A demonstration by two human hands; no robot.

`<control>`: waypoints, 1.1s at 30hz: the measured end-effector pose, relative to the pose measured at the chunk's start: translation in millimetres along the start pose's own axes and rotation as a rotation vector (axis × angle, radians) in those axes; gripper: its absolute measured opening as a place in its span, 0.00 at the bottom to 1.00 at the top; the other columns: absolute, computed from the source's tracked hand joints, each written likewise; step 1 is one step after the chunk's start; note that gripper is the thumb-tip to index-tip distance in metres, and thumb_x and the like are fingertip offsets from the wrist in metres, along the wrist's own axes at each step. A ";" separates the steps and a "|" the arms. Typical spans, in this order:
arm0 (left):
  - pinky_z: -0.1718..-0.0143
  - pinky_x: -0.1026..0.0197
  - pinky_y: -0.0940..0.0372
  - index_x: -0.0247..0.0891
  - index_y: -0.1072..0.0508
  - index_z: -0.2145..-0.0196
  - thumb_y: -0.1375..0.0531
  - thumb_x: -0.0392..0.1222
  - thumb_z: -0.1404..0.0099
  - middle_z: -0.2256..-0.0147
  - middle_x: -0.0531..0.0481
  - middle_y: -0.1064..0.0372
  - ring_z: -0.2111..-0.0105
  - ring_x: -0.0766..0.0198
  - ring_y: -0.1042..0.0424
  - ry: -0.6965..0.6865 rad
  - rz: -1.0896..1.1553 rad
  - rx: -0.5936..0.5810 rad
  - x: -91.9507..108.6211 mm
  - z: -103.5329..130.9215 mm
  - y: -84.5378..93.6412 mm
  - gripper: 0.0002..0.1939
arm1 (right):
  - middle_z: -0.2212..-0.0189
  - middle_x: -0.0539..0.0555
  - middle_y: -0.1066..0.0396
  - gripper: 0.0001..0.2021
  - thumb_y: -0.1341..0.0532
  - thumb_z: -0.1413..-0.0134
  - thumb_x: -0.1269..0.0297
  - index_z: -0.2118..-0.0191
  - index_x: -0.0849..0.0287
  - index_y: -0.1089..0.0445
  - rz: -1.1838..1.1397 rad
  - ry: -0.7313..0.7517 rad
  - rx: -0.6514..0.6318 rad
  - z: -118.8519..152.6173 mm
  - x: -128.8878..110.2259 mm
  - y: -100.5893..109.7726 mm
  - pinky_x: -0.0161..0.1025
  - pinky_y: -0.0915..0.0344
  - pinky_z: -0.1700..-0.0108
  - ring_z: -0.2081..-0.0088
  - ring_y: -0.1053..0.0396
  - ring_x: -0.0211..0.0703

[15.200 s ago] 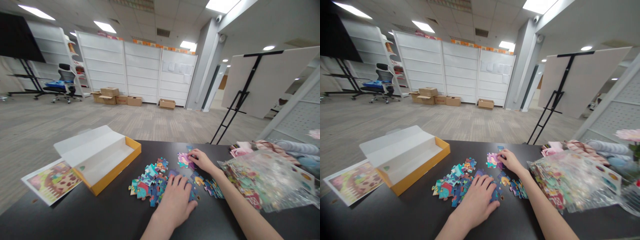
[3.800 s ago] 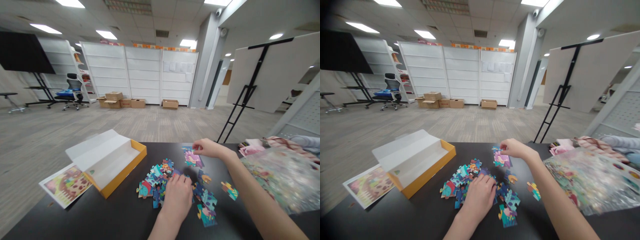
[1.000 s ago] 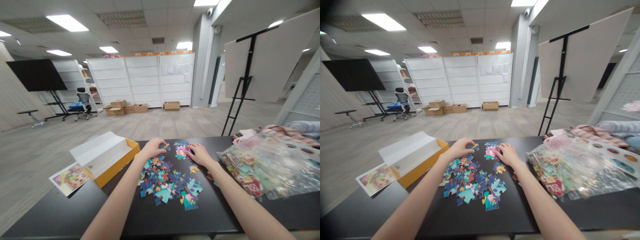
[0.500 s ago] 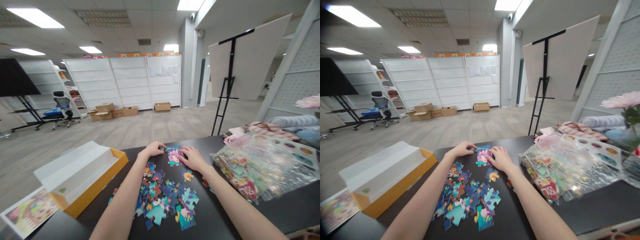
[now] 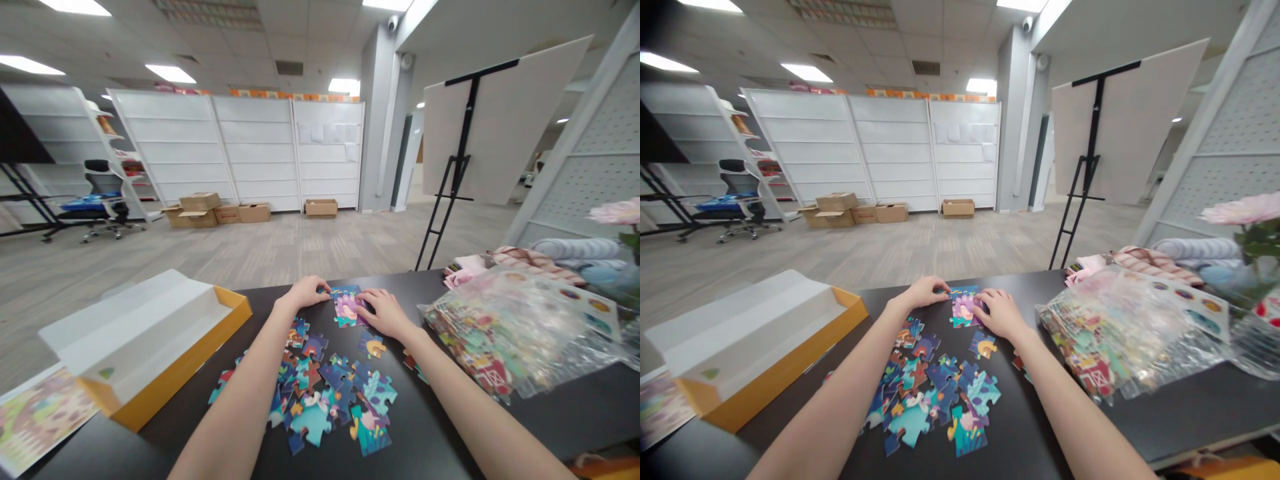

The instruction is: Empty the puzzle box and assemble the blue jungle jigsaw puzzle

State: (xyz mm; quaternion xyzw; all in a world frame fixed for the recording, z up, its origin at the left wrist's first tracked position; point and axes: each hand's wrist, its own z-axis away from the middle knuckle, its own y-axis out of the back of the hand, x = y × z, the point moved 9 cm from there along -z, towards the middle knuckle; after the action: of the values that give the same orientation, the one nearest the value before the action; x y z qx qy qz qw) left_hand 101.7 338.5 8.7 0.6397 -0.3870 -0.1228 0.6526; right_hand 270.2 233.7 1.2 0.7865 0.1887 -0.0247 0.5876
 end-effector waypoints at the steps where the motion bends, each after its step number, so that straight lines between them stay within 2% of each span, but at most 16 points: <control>1: 0.52 0.61 0.33 0.44 0.19 0.56 0.37 0.47 0.39 0.55 0.48 0.22 0.54 0.56 0.25 0.008 -0.009 -0.001 1.0 -0.1 0.2 0.14 | 0.45 0.57 0.29 0.20 0.46 0.35 0.46 0.47 0.49 0.27 0.001 -0.001 0.000 -0.1 0.0 -0.1 0.50 0.40 0.48 0.46 0.35 0.55; 16: 0.54 0.61 0.32 0.42 0.20 0.57 0.37 0.42 0.40 0.57 0.47 0.21 0.56 0.55 0.24 0.069 -0.129 -0.040 17.0 -1.9 3.2 0.13 | 0.45 0.58 0.29 0.20 0.46 0.35 0.46 0.47 0.50 0.27 0.013 -0.015 0.000 0.4 -1.0 0.9 0.50 0.40 0.47 0.46 0.35 0.55; 19: 0.52 0.59 0.33 0.41 0.20 0.57 0.38 0.42 0.39 0.55 0.45 0.22 0.54 0.53 0.25 0.047 -0.146 -0.021 28.7 1.0 10.6 0.13 | 0.45 0.57 0.28 0.20 0.47 0.34 0.46 0.47 0.49 0.26 -0.023 -0.020 -0.010 -2.2 2.4 -0.4 0.51 0.40 0.45 0.46 0.35 0.55; 22: 0.47 0.56 0.35 0.38 0.23 0.52 0.42 0.43 0.35 0.50 0.41 0.25 0.49 0.52 0.28 0.018 -0.161 0.036 49.1 7.6 27.4 0.15 | 0.45 0.56 0.27 0.24 0.55 0.31 0.46 0.46 0.49 0.26 -0.219 -0.071 -0.003 -9.4 18.3 -1.3 0.51 0.39 0.43 0.45 0.33 0.53; 25: 0.46 0.57 0.37 0.39 0.23 0.51 0.42 0.45 0.34 0.50 0.43 0.25 0.48 0.53 0.29 -0.017 -0.175 0.044 71.1 22.6 47.3 0.16 | 0.46 0.60 0.27 0.34 0.63 0.32 0.41 0.41 0.54 0.30 -0.562 -0.222 0.073 -16.9 49.7 0.6 0.47 0.33 0.49 0.50 0.29 0.50; 28: 0.50 0.60 0.35 0.41 0.22 0.52 0.40 0.48 0.35 0.52 0.46 0.24 0.52 0.54 0.26 -0.031 -0.182 0.003 82.8 50.9 68.1 0.16 | 0.51 0.63 0.24 0.41 0.67 0.35 0.36 0.46 0.59 0.27 -0.796 -0.366 0.088 -19.6 73.5 -5.5 0.42 0.30 0.60 0.57 0.25 0.49; 30: 0.52 0.60 0.34 0.41 0.23 0.52 0.39 0.48 0.37 0.53 0.46 0.23 0.54 0.55 0.25 -0.011 -0.187 -0.016 82.7 76.6 81.9 0.17 | 0.53 0.64 0.23 0.42 0.64 0.37 0.33 0.50 0.60 0.24 -0.849 -0.399 0.093 -19.0 78.1 -7.8 0.40 0.31 0.63 0.59 0.25 0.49; 33: 0.52 0.59 0.34 0.40 0.24 0.51 0.37 0.45 0.39 0.53 0.46 0.24 0.53 0.54 0.26 0.069 -0.193 0.005 75.0 119.3 97.6 0.18 | 0.53 0.64 0.23 0.39 0.56 0.40 0.31 0.54 0.62 0.23 -0.854 -0.380 0.121 -16.0 73.5 -6.1 0.41 0.31 0.61 0.59 0.26 0.49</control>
State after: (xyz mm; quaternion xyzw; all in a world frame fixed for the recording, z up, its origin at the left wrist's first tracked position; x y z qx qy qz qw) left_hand 40.2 215.8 111.5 0.6796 -0.3011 -0.1619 0.6491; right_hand 333.4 269.8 -18.7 0.6528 0.3829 -0.4186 0.5021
